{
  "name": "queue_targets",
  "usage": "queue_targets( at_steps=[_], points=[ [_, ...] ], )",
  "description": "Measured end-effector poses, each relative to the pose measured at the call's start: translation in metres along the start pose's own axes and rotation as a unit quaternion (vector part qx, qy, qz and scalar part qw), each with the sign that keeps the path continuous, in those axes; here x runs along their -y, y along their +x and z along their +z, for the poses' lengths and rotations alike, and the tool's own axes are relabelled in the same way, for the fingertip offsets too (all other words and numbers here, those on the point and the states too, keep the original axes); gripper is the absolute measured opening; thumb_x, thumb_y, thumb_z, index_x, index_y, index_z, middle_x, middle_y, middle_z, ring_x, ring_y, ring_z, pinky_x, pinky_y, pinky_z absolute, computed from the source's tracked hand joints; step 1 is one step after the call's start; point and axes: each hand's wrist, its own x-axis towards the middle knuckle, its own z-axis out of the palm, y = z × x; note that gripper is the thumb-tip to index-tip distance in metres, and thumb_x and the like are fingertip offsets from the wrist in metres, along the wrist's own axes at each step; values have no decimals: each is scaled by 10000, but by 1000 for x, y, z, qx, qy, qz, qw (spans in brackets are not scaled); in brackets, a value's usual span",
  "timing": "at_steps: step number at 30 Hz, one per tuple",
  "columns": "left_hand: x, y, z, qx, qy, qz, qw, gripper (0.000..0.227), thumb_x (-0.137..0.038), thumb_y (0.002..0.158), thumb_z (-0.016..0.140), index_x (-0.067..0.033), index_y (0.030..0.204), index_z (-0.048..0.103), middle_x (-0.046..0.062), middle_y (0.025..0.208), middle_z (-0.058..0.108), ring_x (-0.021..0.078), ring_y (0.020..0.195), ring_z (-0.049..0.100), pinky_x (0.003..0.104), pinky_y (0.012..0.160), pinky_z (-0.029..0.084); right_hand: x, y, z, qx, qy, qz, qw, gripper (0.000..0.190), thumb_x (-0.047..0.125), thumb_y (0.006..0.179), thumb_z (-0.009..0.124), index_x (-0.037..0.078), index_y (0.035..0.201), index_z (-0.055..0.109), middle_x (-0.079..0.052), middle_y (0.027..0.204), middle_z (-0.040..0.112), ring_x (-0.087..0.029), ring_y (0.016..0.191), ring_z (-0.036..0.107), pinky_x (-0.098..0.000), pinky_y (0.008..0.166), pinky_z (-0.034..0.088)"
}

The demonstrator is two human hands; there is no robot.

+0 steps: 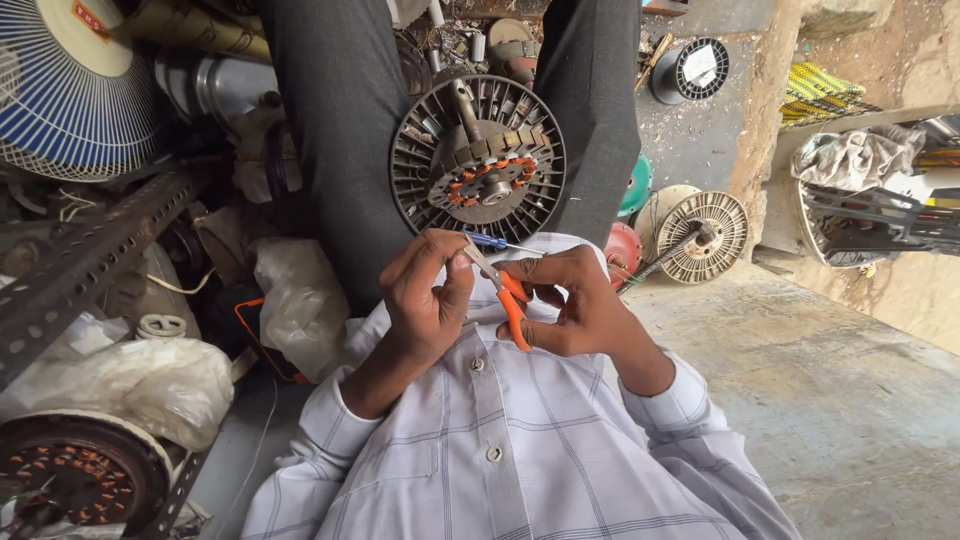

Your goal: Winding copper coils and applying insulation to a ceiling fan motor stator.

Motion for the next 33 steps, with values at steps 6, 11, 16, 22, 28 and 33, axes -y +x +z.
queue_targets(
  at_steps=[6, 11, 16, 22, 28, 33],
  points=[
    [2, -1, 0, -4, 9, 19, 1000, 144, -76, 1051, 572, 46, 984, 609, 142, 899, 670, 243, 774, 687, 349, 704, 547, -17, -4, -3, 8, 4, -51, 999, 594, 110, 700, 931, -80, 1212, 698, -68, 853, 743, -56, 766, 660, -198, 688, 519],
    [1, 0, -1, 22, -47, -20, 998, 200, -104, 1082, 544, 39, 956, 604, 98, 849, 662, 158, 749, 674, 288, 668, 531, -21, 0, -12, 56, 81, -37, 994, 551, 31, 770, 828, -92, 1283, 668, -98, 913, 762, -75, 813, 692, -201, 707, 551],
    [-2, -2, -3, 36, -98, -81, 991, 252, -149, 1104, 527, 37, 955, 609, 84, 833, 662, 128, 723, 650, 266, 627, 509, -3, 3, -15, 71, 72, -7, 995, 544, 22, 770, 819, -97, 1280, 675, -96, 875, 742, -73, 799, 672, -215, 731, 566],
    [1, -4, 2, 20, -83, -75, 994, 252, -151, 1110, 526, 35, 959, 604, 78, 837, 654, 122, 732, 648, 266, 638, 518, 5, 4, -12, 69, 87, 4, 994, 580, 14, 761, 843, -118, 1293, 650, -96, 879, 706, -50, 823, 619, -210, 757, 557],
    [-1, -5, 0, 27, -75, -67, 995, 257, -155, 1115, 528, 36, 961, 604, 78, 838, 652, 120, 744, 650, 261, 650, 517, -2, -1, -13, 63, 74, 12, 995, 534, 7, 754, 823, -117, 1252, 674, -93, 840, 709, -46, 787, 626, -214, 718, 567],
    [0, -7, -5, 56, -145, -123, 980, 311, -196, 1122, 512, 15, 907, 588, 42, 790, 633, 75, 696, 625, 231, 618, 505, -2, 0, -20, 64, -7, 39, 997, 535, 13, 681, 767, -105, 1198, 701, -84, 804, 733, -62, 667, 633, -220, 565, 503]
  ],
)
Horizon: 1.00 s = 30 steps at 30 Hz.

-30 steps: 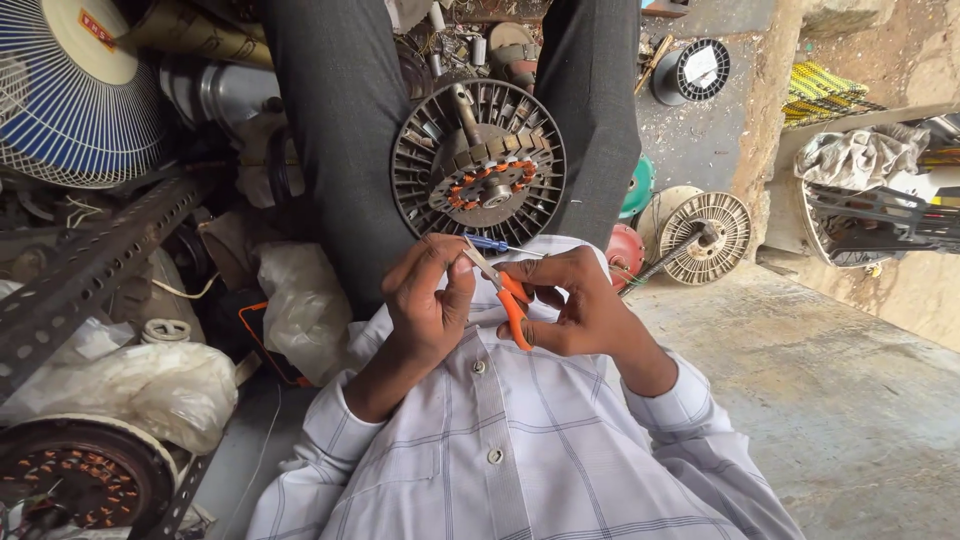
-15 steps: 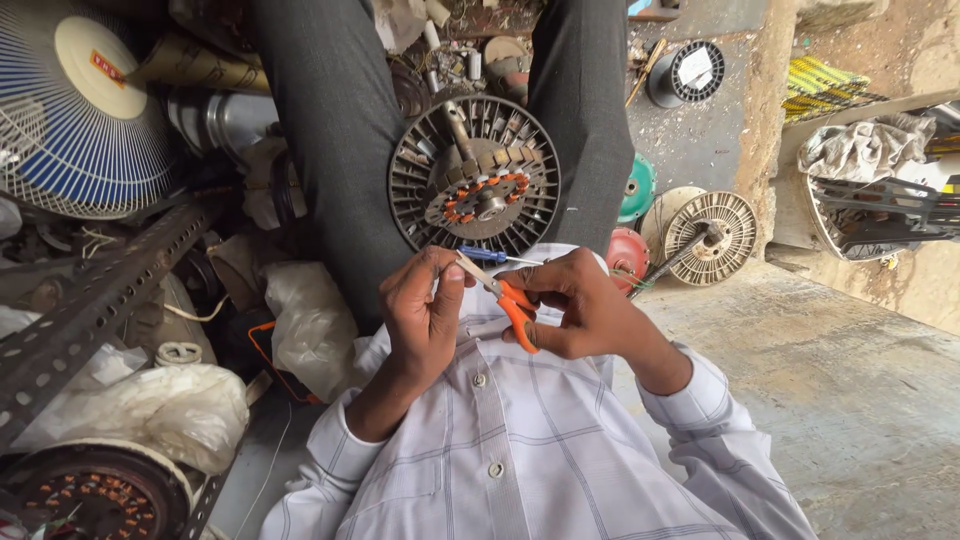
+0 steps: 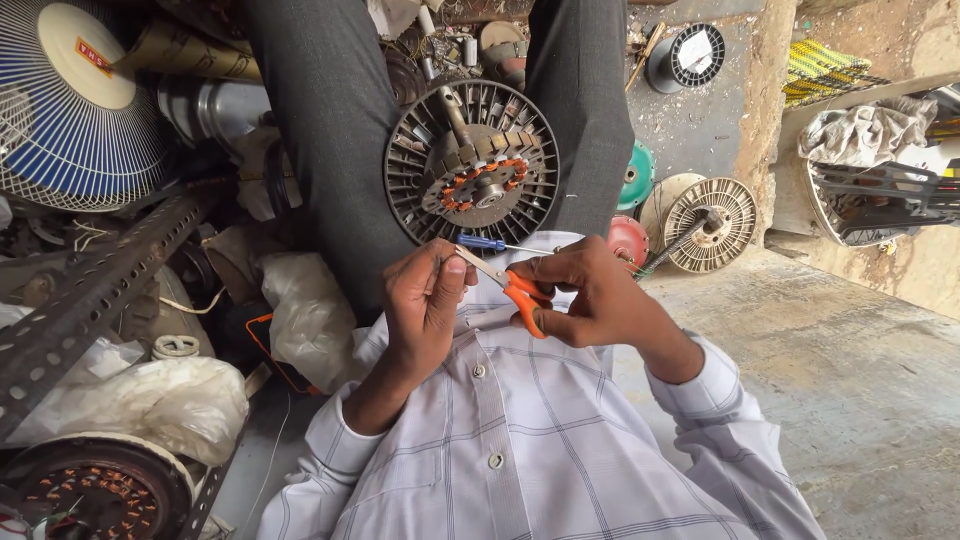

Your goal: Winding copper coils and applying insulation to a ceiling fan motor stator.

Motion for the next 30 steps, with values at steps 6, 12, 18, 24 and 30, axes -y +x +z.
queue_targets(
  at_steps=[6, 12, 18, 24, 30],
  points=[
    [4, 0, -5, 66, -47, -39, 996, 342, -243, 1114, 515, 7, 901, 610, 23, 784, 614, 43, 657, 525, 207, 576, 430, -3, 2, -1, 12, -26, -7, 1000, 491, 49, 666, 830, -84, 1127, 729, -94, 703, 680, -84, 603, 586, -237, 522, 466],
    [20, 9, -20, -3, 147, 81, 986, 224, -191, 1117, 576, -22, 1007, 673, 59, 920, 689, 145, 811, 681, 292, 694, 525, -31, 2, -1, -26, -35, -81, 996, 404, 30, 811, 753, -76, 1198, 709, -88, 881, 755, -63, 774, 713, -218, 665, 577],
    [44, 20, -40, -20, 460, 125, 879, 59, -113, 961, 735, -69, 1001, 732, 23, 954, 724, 205, 933, 641, 411, 901, 428, -75, -8, -2, -243, 194, -131, 941, 416, 25, 873, 808, 1, 1245, 622, -124, 1138, 732, -85, 842, 734, -215, 663, 577],
    [55, 20, -45, 2, 550, 119, 827, 198, -61, 897, 711, -70, 1091, 751, -1, 1046, 699, 177, 998, 624, 425, 927, 405, -89, -15, -3, -307, 159, -77, 935, 387, 10, 891, 804, -5, 1245, 647, -127, 1147, 725, -89, 853, 703, -209, 664, 544],
    [50, 61, -65, -30, 470, 87, 878, 159, -60, 1011, 740, -44, 1169, 738, 51, 1139, 646, 250, 1030, 590, 407, 923, 411, -82, -3, -7, -328, 139, -33, 934, 367, -3, 878, 814, -40, 1217, 678, -122, 1121, 716, -92, 829, 664, -216, 652, 504]
  ],
)
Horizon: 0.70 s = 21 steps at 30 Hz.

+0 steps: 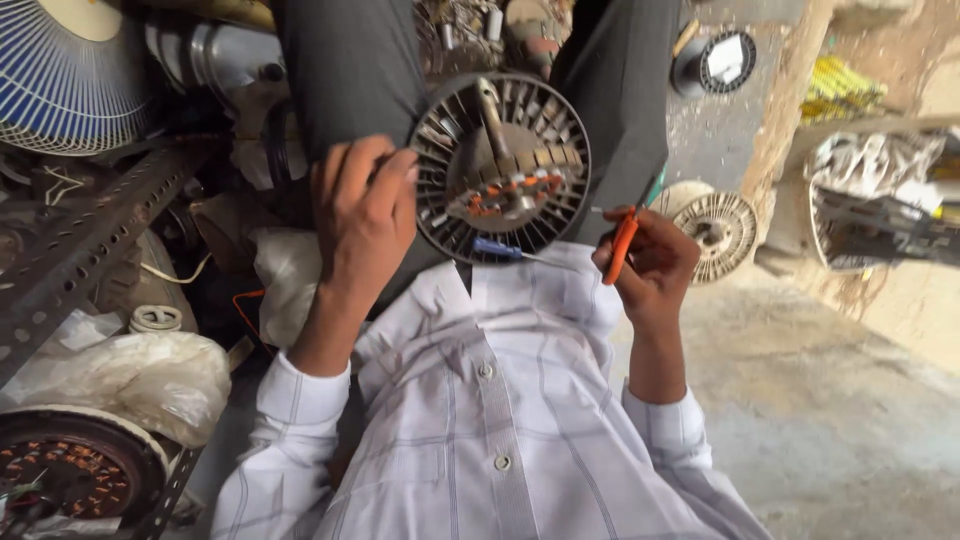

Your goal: Winding copper coils and applying insulation to a ceiling fan motor stator.

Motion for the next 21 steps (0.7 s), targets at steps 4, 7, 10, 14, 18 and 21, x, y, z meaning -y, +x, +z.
queue_targets(
  at_steps=[4, 7, 10, 14, 18, 21],
  points=[
    [8, 35, 8, -4, 15, 54, 998, 173, -135, 956, 793, -90, 1119, 758, 55, 1193, 617, 254, 1149, 560, 463, 973, 407, -7, 1, -1, -14, 2, -15, 1000, 403, -5, 869, 813, -30, 1239, 655, -150, 1164, 718, -110, 867, 690, -227, 696, 546],
    [10, 49, 17, 0, 14, 76, 997, 133, -164, 963, 787, -97, 1076, 764, 66, 1246, 612, 252, 1186, 541, 491, 997, 402, -14, 5, -4, -12, 12, -30, 999, 434, -4, 870, 809, -12, 1270, 640, -167, 1177, 722, -115, 861, 707, -229, 700, 568],
    [5, 50, 25, 18, 52, 76, 996, 111, -187, 979, 762, -86, 1024, 763, 78, 1307, 613, 269, 1214, 537, 510, 1009, 395, -18, 6, -8, -11, 1, -27, 1000, 423, -16, 890, 793, -4, 1290, 655, -185, 1170, 723, -113, 814, 708, -237, 688, 573],
    [-1, 42, 32, 25, 137, 75, 987, 161, -193, 1023, 716, -64, 1095, 782, 75, 1382, 595, 258, 1231, 528, 521, 1023, 377, -21, 7, -8, -17, -4, -26, 1000, 434, -23, 894, 780, -3, 1309, 656, -197, 1174, 720, -121, 845, 704, -243, 707, 576],
    [-8, 42, 31, 28, 123, 57, 990, 157, -180, 994, 731, -54, 1076, 776, 66, 1377, 598, 250, 1234, 532, 499, 1030, 374, -18, 9, -6, -19, 36, -22, 999, 468, -7, 891, 794, 1, 1328, 625, -190, 1188, 716, -130, 874, 719, -257, 753, 599],
    [-11, 51, 22, 20, -9, -3, 1000, 158, -162, 930, 754, -68, 1055, 772, 70, 1316, 606, 260, 1228, 542, 485, 997, 363, -20, 10, -6, -23, 17, -21, 999, 449, -6, 885, 796, -6, 1308, 645, -196, 1178, 720, -130, 860, 709, -252, 729, 586]
  ],
)
